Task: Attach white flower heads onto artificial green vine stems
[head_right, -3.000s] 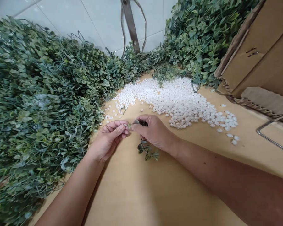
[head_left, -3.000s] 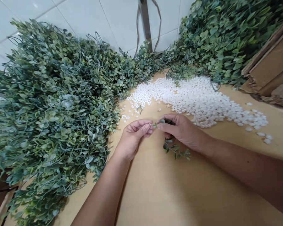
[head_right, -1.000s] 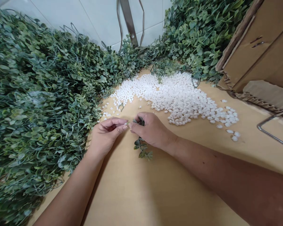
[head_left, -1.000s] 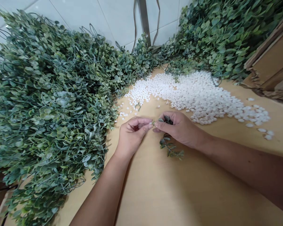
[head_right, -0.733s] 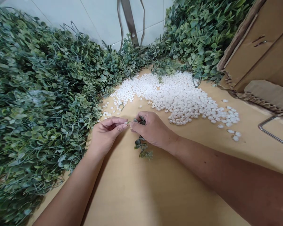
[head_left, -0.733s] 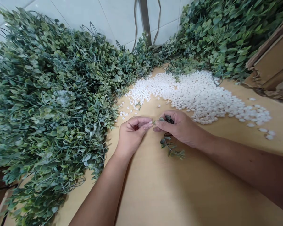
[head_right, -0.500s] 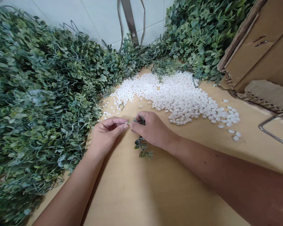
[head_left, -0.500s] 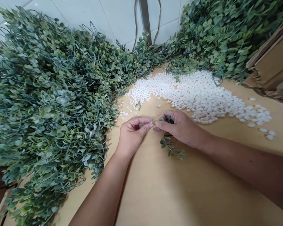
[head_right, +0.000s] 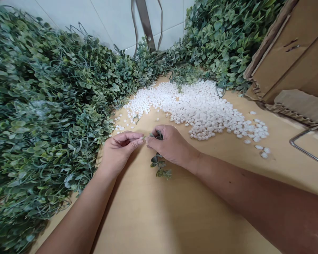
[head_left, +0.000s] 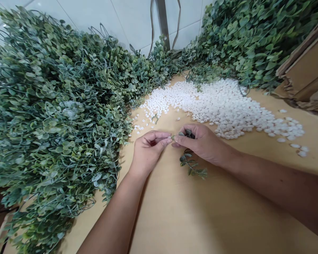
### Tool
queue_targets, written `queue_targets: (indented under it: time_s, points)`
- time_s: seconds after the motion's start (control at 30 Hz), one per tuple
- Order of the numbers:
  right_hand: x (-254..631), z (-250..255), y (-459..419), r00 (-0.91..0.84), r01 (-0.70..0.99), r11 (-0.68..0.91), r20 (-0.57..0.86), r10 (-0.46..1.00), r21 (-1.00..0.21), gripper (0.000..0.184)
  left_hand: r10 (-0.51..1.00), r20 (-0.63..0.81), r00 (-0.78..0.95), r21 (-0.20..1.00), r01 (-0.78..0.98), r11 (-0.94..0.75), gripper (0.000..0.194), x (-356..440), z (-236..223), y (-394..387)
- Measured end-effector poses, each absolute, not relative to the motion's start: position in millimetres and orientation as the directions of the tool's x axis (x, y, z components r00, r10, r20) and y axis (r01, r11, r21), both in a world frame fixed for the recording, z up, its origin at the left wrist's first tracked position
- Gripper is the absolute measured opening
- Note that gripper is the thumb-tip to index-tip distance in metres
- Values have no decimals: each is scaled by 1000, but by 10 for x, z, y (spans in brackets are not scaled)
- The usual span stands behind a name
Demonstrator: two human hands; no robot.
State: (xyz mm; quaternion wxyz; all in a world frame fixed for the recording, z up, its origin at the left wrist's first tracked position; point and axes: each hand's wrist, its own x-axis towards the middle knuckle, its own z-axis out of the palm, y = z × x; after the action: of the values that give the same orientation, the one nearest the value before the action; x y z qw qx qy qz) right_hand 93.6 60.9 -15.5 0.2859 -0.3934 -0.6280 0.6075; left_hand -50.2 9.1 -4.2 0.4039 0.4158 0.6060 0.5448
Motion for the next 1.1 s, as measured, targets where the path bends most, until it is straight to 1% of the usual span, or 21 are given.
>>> queue_targets:
  time_s: [0.23,0.5,0.6,0.7,0.87,1.1]
  points:
    - [950,-137,608,-533,165,-11,-99,840,-986,23,948,39,-316,992,126,1,12,-519,-45,88]
    - [950,-123,600,-520,179,57,-46,853,-982,20,942,-53,-330,998,18,63,20,-497,-40,93]
    - [949,-114,597,-515,216,87,-38,857,-972,22,952,-72,-297,997,-46,61,20,-492,-49,97]
    - [956,-115,597,-516,219,86,-40,856,-972,23,962,-89,-257,993,-99,65,20,-488,-59,99]
    - [961,-122,585,-523,204,80,-40,852,-976,24,958,-121,-259,989,-119,92,22,-478,-70,101]
    - [947,-135,578,-521,182,76,-30,853,-980,21,953,-143,-267,985,-136,110,26,-481,-80,114]
